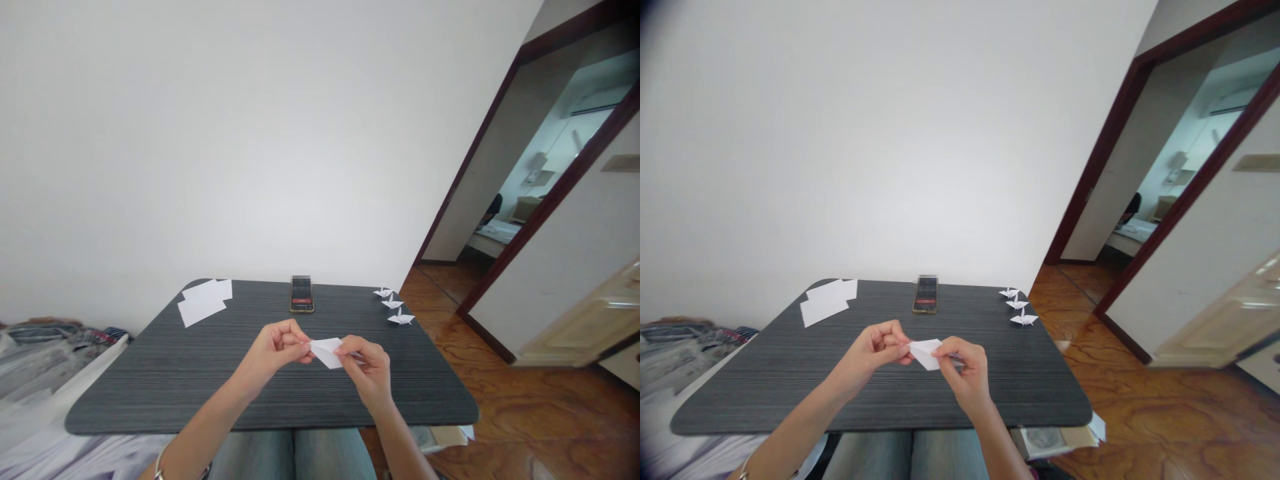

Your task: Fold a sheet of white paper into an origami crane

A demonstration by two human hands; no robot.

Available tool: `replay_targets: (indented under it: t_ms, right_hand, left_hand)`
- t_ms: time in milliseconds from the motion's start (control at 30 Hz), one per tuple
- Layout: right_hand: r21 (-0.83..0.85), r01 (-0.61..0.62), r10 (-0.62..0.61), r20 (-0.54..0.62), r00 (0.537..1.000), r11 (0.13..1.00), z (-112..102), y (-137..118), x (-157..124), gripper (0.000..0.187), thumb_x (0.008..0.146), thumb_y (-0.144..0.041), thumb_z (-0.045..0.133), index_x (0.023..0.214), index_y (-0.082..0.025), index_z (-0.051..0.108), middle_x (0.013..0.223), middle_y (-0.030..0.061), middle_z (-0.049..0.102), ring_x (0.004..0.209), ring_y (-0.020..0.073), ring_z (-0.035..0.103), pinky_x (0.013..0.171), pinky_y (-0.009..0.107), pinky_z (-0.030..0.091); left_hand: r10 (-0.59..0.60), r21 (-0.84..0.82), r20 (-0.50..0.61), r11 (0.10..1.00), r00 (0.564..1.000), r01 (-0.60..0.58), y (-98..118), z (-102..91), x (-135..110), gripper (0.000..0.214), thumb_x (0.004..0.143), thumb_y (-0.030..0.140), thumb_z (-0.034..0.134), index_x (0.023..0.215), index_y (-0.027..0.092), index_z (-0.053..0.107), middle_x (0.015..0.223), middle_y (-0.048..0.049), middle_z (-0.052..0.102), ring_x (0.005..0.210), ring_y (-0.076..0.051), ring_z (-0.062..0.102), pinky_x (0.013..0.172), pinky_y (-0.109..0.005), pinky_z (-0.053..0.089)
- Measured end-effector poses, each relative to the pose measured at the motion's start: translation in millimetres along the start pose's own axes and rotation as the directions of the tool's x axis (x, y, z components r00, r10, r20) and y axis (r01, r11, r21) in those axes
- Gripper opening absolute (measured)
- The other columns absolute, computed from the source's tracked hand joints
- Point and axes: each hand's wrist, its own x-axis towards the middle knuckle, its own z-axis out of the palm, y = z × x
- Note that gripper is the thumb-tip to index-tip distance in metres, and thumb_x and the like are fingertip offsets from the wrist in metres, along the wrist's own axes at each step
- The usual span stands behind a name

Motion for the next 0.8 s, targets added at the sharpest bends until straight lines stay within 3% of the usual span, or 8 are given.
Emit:
replay_targets:
  t_ms: [300,500,700,800]
  right_hand:
    - [-0.047,0.050,-0.047,0.055,0.997,0.998,-0.6,-7.3,0.7,0.015,0.071,-0.007,0.050,0.067,-0.018,0.059,0.061,0.0001,0.059,0.054,0.0120,0.053,0.050,0.021,0.038]
    - [-0.037,0.051,-0.049,0.036,0.998,0.998,1.9,0.6,-0.9,0.015,0.071,-0.008,0.049,0.066,-0.018,0.059,0.061,-0.0005,0.059,0.052,0.0111,0.051,0.049,0.021,0.036]
    - [-0.072,-0.010,0.012,0.025,1.000,0.997,2.8,7.4,-2.4,0.015,0.070,-0.007,0.049,0.065,-0.018,0.059,0.059,-0.0012,0.058,0.049,0.0099,0.048,0.046,0.020,0.033]
    - [-0.072,-0.038,0.041,0.044,0.998,0.997,3.3,6.6,-2.0,0.015,0.070,-0.008,0.048,0.064,-0.017,0.059,0.058,-0.0015,0.057,0.048,0.0098,0.047,0.046,0.020,0.033]
  left_hand:
    - [-0.036,-0.004,-0.058,0.999,0.998,0.035,-1.3,-7.1,-1.1,0.016,0.059,0.019,0.071,0.067,0.009,0.062,0.061,-0.0047,0.068,0.058,-0.010,0.061,0.058,-0.018,0.048]
    - [-0.054,0.007,-0.024,0.999,0.998,0.054,-3.0,-10.3,0.3,0.016,0.064,0.021,0.067,0.072,0.008,0.062,0.066,-0.0069,0.068,0.061,-0.011,0.062,0.062,-0.020,0.049]
    - [-0.006,-0.013,-0.040,1.000,0.999,0.005,-2.3,-6.7,0.9,0.019,0.072,0.028,0.058,0.078,0.010,0.057,0.068,-0.0053,0.066,0.062,-0.013,0.062,0.061,-0.022,0.049]
    - [0.009,0.029,-0.031,1.000,0.999,-0.008,-5.3,-3.6,3.2,0.021,0.068,0.027,0.063,0.078,0.010,0.057,0.062,-0.0022,0.064,0.056,-0.011,0.059,0.057,-0.022,0.048]
